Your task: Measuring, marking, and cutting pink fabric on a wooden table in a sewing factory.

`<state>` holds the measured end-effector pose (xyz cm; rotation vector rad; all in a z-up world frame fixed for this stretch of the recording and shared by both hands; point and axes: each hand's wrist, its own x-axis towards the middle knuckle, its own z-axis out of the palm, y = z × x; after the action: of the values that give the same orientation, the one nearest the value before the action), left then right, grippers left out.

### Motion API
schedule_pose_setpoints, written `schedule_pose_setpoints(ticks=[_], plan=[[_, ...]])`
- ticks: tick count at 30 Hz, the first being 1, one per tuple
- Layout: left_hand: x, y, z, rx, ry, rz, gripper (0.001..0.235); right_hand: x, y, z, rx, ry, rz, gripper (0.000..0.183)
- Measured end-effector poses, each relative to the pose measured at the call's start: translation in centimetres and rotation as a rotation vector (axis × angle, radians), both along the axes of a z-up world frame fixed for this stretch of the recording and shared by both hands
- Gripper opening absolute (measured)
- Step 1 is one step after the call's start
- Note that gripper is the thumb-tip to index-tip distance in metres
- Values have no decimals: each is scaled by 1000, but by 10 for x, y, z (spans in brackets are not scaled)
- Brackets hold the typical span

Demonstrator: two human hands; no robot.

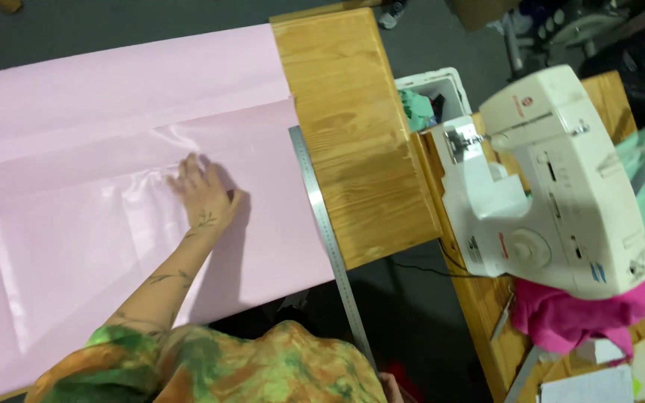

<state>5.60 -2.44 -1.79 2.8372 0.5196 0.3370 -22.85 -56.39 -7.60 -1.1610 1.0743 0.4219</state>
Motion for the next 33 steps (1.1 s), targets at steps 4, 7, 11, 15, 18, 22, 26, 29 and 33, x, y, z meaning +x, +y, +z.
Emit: schedule_pose_setpoints(ticks=[4, 7, 11, 15, 18, 22, 26, 29, 33], plan=[[56, -39, 16, -184, -179, -354, 60, -8, 35, 27, 236, 166, -307, 40], [83, -60, 16, -310, -51, -501, 63, 23, 71, 85, 98, 241, -309, 31], [100, -70, 9, -200, 144, -500, 94, 39, 92, 125, -119, 32, 213, 13], [105, -73, 10, -39, 318, -465, 121, 62, 112, 165, -109, 44, 327, 29], [110, -76, 37, -46, 426, -442, 121, 82, 120, 177, -377, 244, 675, 37], [110, -82, 60, 77, 519, -438, 118, 96, 138, 157, -427, 82, 698, 48], [110, -82, 54, 7, 458, -458, 117, 111, 164, 131, -458, -488, 657, 60], [103, -80, 57, -10, 409, -466, 116, 121, 176, 109, -840, -574, 880, 60], [108, -82, 60, -43, 530, -436, 115, 128, 166, 80, -850, -612, 1005, 54]])
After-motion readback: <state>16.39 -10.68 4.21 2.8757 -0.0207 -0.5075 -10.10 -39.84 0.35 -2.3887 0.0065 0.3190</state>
